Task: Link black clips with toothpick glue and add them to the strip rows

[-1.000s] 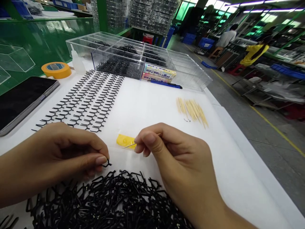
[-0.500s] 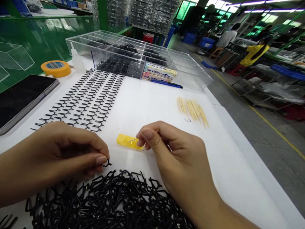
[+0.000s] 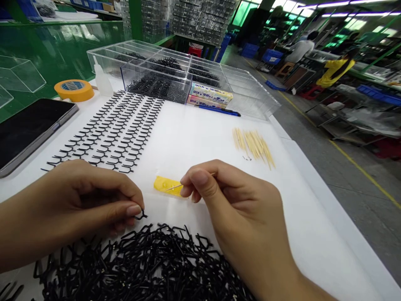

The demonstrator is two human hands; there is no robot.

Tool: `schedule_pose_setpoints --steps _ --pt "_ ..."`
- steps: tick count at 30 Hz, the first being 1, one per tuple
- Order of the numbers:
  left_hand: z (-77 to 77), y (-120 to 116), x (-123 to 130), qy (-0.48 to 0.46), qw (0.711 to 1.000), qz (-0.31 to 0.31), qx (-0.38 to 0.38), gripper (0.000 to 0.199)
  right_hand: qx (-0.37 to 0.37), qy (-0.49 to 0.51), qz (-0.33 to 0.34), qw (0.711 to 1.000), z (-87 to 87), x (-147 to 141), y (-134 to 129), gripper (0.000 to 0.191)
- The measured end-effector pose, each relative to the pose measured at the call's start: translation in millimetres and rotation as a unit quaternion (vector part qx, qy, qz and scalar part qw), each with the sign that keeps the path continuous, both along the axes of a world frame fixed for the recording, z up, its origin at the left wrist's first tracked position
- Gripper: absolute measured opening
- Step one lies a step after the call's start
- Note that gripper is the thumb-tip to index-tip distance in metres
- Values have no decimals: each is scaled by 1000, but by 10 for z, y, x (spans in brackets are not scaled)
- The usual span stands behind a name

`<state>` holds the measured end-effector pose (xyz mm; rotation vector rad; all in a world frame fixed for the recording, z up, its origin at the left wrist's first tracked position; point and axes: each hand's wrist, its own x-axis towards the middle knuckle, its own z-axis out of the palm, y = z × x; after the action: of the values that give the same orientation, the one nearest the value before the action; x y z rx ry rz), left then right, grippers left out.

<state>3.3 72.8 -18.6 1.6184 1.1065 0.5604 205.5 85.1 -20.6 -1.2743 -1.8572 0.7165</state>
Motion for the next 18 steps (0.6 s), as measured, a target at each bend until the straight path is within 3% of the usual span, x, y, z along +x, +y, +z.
schedule_pose_setpoints --steps 8,18 --pt "-3 -15 -10 -3 1000 -5 4 14 -93 127 78 984 -28 7 -75 24" --pt "9 -7 7 -3 1000 3 5 14 -121 133 101 979 -36 31 -84 20"
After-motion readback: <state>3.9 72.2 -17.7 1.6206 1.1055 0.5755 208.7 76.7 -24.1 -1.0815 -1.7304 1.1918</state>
